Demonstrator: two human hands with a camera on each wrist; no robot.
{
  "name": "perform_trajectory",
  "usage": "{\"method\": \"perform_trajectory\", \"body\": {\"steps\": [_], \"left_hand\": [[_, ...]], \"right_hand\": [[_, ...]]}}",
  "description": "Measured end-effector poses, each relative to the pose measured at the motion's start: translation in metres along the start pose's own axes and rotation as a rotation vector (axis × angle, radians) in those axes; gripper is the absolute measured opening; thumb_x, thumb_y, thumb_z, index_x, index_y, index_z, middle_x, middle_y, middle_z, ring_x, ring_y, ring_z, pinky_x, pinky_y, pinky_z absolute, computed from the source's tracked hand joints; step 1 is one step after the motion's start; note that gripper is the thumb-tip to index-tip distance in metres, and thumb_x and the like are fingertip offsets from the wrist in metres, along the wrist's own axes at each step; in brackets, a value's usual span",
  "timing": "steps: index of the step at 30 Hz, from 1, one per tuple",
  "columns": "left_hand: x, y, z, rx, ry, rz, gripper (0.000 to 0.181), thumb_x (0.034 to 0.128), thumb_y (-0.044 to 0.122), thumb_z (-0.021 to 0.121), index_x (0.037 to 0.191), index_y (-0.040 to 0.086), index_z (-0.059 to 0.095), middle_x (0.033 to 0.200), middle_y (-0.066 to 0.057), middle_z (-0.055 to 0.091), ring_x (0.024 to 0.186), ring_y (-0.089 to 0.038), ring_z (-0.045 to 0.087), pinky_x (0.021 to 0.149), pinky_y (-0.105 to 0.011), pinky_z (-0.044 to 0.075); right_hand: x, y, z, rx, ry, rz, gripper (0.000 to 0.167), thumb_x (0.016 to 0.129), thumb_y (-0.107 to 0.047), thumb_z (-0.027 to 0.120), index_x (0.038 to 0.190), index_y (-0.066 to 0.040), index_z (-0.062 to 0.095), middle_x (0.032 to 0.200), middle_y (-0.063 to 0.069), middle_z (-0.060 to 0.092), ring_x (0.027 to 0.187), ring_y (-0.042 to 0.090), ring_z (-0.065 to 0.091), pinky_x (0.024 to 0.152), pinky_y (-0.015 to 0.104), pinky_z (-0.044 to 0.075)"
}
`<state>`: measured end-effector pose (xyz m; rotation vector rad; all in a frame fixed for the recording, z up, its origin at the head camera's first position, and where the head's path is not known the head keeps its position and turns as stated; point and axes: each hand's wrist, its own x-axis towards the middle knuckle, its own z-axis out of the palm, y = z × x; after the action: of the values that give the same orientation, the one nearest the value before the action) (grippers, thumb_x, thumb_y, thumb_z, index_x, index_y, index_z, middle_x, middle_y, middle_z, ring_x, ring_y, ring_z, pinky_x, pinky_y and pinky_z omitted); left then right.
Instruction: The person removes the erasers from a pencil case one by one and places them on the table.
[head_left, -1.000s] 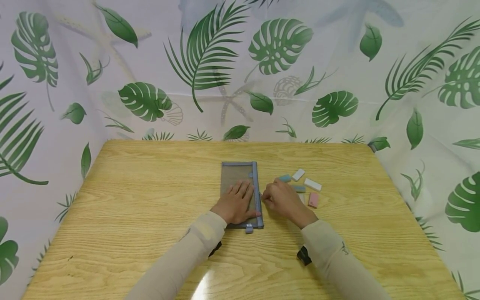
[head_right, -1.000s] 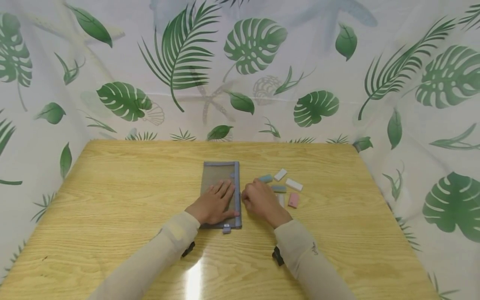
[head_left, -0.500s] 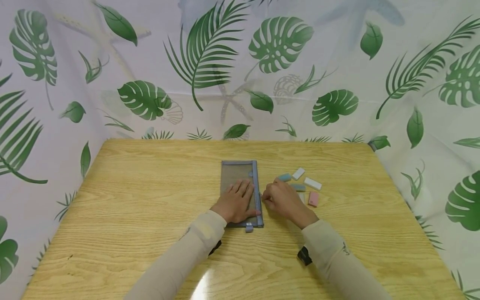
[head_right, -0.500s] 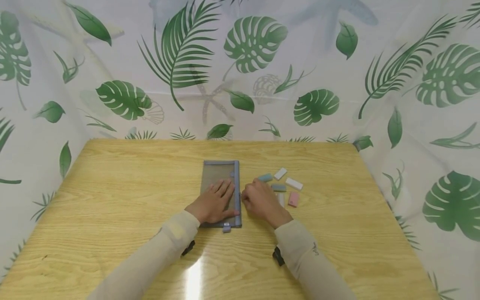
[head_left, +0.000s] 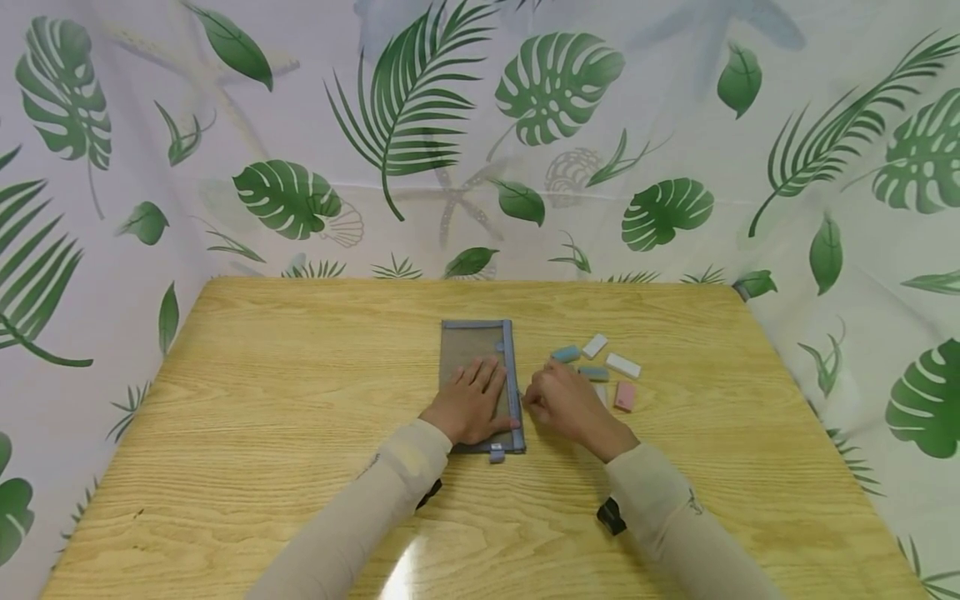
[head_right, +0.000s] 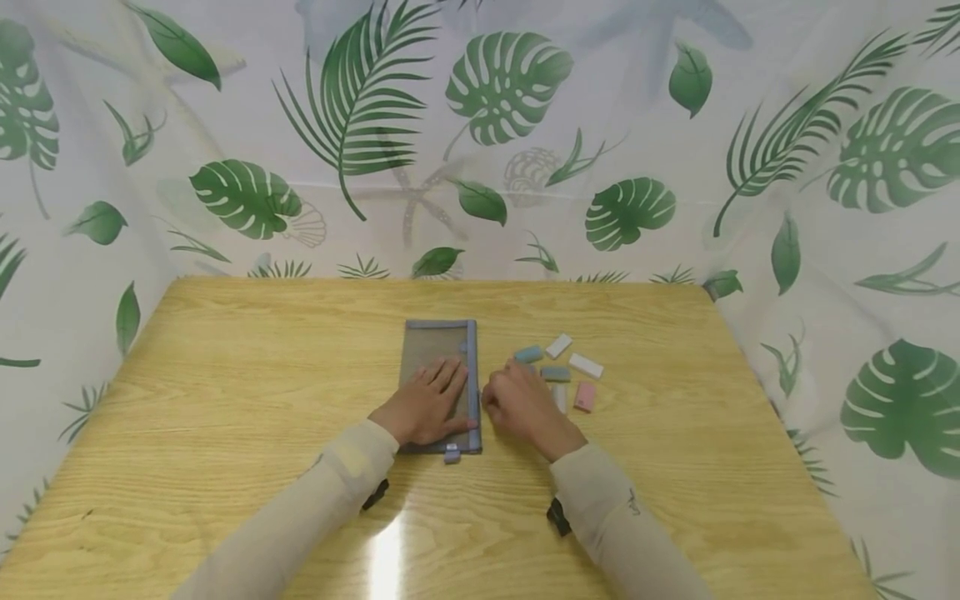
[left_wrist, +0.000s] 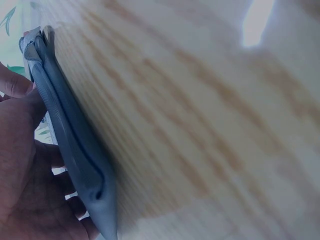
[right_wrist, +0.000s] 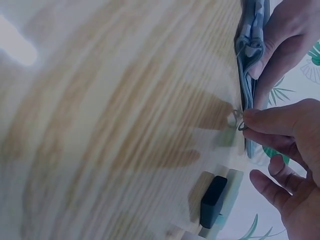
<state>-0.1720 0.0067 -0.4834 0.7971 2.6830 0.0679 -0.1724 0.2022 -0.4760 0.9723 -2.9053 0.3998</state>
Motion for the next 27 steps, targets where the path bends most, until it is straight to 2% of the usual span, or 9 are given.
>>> {"method": "perform_trajectory", "body": {"steps": [8,17,27], "left_hand": [[0.0034,-0.0013,0.0034,-0.002,0.001,-0.001,0.086,0.1022,0.064,0.038,0.164,0.009,0.015,0.169,-0.010,0.011,0.155,-0.029,0.011,0.124,-0.045,0.016],[0.0014,-0.0005,0.0002,-0.012,-0.008,-0.005,0.086,0.1023,0.064,0.038,0.164,0.009,0.013,0.170,-0.010,0.009,0.155,-0.029,0.009,0.125,-0.045,0.014],[0.0013,-0.0013,0.0006,-0.015,-0.010,-0.007,0.086,0.1023,0.064,0.037,0.164,0.010,0.013,0.170,-0.010,0.008,0.156,-0.029,0.008,0.125,-0.045,0.013]], "right_hand": [[-0.0027,-0.0014,-0.0007,0.009,0.009,-0.017,0.012,0.085,-0.001,0.078,0.079,-0.010,0.082,0.073,-0.003,0.066,0.073,0.017,0.055,0.064,0.033,0.053],[-0.0031,-0.0012,-0.0010,0.015,0.014,-0.030,0.014,0.085,0.000,0.078,0.077,-0.010,0.081,0.073,-0.003,0.066,0.074,0.019,0.056,0.064,0.034,0.054],[-0.0030,-0.0030,-0.0015,0.015,0.030,-0.067,0.024,0.084,0.003,0.076,0.066,-0.012,0.075,0.065,-0.005,0.059,0.067,0.014,0.047,0.060,0.028,0.043]]}}
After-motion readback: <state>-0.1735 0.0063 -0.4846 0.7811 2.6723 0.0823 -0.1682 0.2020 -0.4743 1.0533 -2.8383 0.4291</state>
